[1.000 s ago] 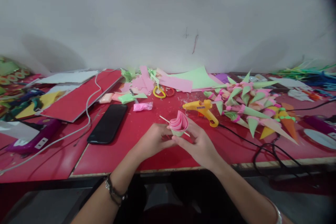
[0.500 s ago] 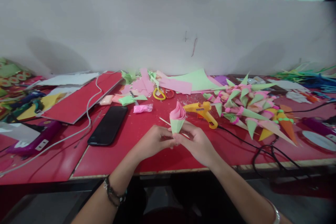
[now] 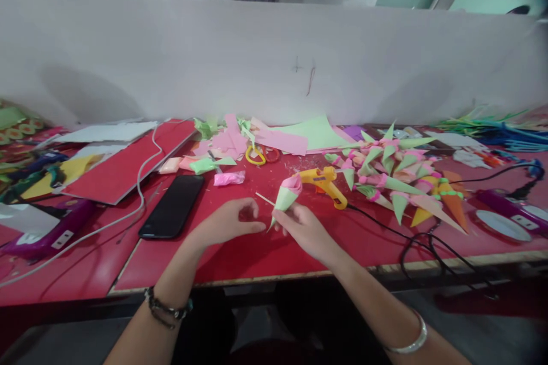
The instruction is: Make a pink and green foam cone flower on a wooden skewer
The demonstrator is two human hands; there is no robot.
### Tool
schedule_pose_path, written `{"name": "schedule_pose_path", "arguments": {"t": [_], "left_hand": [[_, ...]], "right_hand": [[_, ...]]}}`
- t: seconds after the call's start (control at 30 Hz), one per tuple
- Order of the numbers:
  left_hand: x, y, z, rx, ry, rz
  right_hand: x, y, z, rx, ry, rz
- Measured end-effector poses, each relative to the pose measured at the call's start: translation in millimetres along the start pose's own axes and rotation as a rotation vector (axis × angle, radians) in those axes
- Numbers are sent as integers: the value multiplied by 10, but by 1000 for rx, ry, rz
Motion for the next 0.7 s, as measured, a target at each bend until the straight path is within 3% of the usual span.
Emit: {"name": "schedule_pose_path", "arguments": {"t": [0.07,0.2,0.33,0.47,0.57,0.7], "left_hand": [[34,3,-2,-22,-12,-34],[89,15,33,-31,117,-265],[131,10,103,71,351,-432],[169,20,179,37,379,-573],[207,78,227,1,417,-592],[267,236,260,-48,607,-513]], "right_hand": [[1,10,-12,-42,-61,26],[32,26,-31,-152,-389,97],[26,35,-23,-137,-913,1],[-29,30,-37,-114,-1047,-42],[-52,25,-47,-103,-1088,-59],[-34,20,-42,-89,-1113,-88]]}}
Point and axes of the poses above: each hand's wrist, its own y-axis towards the middle knuckle, its own x-axis out of the back of the hand, z = x × y, the point moved 1 cm from there along y, towards the middle knuckle, and after that the axes turned 5 degrees about z, right-handed, at the moved point
